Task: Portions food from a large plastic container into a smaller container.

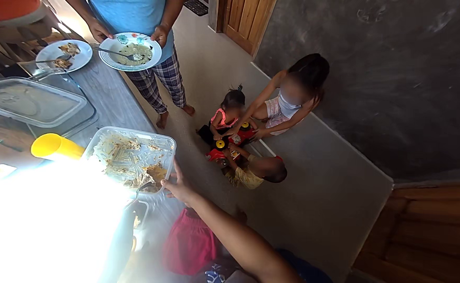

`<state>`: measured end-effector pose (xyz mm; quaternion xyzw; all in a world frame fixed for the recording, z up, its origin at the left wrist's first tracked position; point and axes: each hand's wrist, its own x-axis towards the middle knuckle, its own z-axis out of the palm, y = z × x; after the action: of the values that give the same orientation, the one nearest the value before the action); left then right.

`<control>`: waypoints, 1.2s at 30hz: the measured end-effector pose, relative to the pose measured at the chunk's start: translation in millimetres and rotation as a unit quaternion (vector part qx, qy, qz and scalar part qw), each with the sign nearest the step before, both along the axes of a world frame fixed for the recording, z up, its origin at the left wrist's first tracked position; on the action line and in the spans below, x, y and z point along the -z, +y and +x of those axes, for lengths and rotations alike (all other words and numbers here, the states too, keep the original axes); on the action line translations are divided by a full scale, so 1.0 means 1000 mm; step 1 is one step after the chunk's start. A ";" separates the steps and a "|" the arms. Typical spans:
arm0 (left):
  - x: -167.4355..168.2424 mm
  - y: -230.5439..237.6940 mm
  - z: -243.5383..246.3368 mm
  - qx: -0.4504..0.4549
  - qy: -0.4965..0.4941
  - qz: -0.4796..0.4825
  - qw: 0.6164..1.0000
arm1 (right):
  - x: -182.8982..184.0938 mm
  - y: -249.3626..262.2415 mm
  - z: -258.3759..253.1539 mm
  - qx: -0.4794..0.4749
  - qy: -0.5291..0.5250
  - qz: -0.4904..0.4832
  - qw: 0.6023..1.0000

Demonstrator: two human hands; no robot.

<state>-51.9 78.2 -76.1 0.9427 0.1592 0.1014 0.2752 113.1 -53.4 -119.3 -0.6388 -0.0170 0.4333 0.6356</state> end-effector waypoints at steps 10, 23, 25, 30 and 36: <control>-0.009 -0.009 0.000 -0.008 -0.008 -0.006 1.000 | -0.004 -0.001 0.000 -0.002 -0.022 -0.015 1.000; -0.050 -0.013 0.019 0.002 0.019 0.015 1.000 | -0.015 0.003 -0.010 0.018 0.026 0.012 0.999; -0.049 -0.017 0.022 0.015 0.025 0.025 0.999 | -0.014 0.003 -0.011 0.019 0.020 0.012 1.000; -0.026 -0.012 0.023 0.053 -0.022 0.076 0.995 | -0.011 0.003 -0.012 0.024 0.004 0.011 1.000; -0.061 -0.007 0.045 0.029 0.175 -0.059 0.982 | -0.005 0.001 -0.013 0.042 -0.005 0.044 0.998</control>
<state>-6.4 71.6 -14.9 0.9320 0.1834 -0.0824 0.3014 99.8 -52.5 -114.2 -0.6129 -0.0126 0.4021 0.6801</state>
